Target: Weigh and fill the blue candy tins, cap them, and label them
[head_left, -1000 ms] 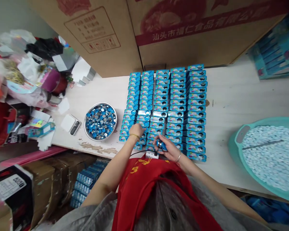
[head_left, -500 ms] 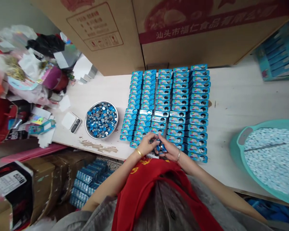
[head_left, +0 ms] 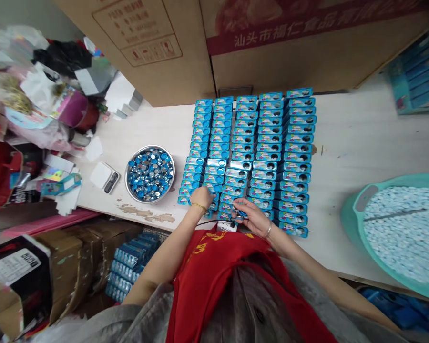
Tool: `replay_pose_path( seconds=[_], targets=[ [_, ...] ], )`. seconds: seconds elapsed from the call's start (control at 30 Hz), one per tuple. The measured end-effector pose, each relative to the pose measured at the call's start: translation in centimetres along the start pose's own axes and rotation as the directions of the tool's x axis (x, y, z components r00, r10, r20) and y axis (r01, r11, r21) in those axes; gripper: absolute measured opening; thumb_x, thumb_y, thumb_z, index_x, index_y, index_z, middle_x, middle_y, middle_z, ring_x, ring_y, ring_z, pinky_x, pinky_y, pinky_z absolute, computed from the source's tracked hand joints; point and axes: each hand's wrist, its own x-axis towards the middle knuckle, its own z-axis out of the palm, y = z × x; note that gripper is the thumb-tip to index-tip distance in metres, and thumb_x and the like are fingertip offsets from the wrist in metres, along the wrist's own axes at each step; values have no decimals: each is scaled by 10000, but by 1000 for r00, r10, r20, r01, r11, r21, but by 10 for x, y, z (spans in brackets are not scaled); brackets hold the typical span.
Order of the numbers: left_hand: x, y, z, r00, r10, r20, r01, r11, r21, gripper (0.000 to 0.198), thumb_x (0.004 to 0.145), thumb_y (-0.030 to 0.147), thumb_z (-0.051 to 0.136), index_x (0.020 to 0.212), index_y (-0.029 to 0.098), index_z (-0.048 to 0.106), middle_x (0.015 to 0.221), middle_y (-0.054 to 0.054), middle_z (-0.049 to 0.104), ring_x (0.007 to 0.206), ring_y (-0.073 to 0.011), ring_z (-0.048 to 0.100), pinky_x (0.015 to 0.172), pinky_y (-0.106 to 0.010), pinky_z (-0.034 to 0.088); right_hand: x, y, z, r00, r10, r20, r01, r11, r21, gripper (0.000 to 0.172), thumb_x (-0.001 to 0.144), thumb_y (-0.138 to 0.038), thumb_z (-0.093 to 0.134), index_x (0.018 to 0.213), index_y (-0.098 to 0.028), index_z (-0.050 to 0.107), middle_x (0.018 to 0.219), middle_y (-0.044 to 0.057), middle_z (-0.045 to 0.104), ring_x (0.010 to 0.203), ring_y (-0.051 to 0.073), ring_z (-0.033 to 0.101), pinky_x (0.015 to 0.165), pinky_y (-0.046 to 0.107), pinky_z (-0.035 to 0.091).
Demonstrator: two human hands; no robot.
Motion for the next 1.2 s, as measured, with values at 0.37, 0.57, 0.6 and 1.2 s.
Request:
replay_pose_path(
  seconds=[0.37, 0.57, 0.6, 1.2],
  targets=[
    [-44, -7, 5, 870, 478, -119, -490, 865, -110, 300, 855, 303, 498, 1144, 228, 530, 1070, -67, 602, 977, -169, 574, 849, -261, 423, 2, 0, 13, 1000, 14, 14, -14, 1000, -4, 237, 642, -310, 711, 752, -221, 521, 674, -38, 591, 521, 107, 576, 384, 186, 376],
    [-88, -23, 25, 613, 771, -173, -787, 576, -222, 273, 903, 252, 391, 1079, 202, 594, 988, -68, 583, 934, -147, 546, 830, -239, 422, -14, 13, 12, 979, 163, 125, -155, 985, -74, 158, 638, -254, 679, 723, -194, 560, 563, -14, 583, 465, 126, 568, 342, 184, 351],
    [-92, -24, 28, 624, 764, -167, -778, 585, -228, 264, 904, 279, 402, 1052, 204, 607, 968, -65, 588, 924, -149, 547, 824, -241, 422, -17, 16, 12, 974, 178, 141, -168, 982, -85, 159, 639, -258, 684, 718, -189, 564, 550, -9, 581, 458, 130, 566, 338, 186, 348],
    [-20, -15, 23, 1000, 7, -15, -7, 1000, 4, 319, 676, 399, 686, 888, 161, 668, 987, -156, 671, 956, -284, 627, 778, -327, 468, -44, 38, 5, 996, -73, 43, 75, 996, -53, 294, 659, -357, 730, 844, -209, 556, 660, -5, 613, 578, 117, 576, 439, 189, 389]
  ],
)
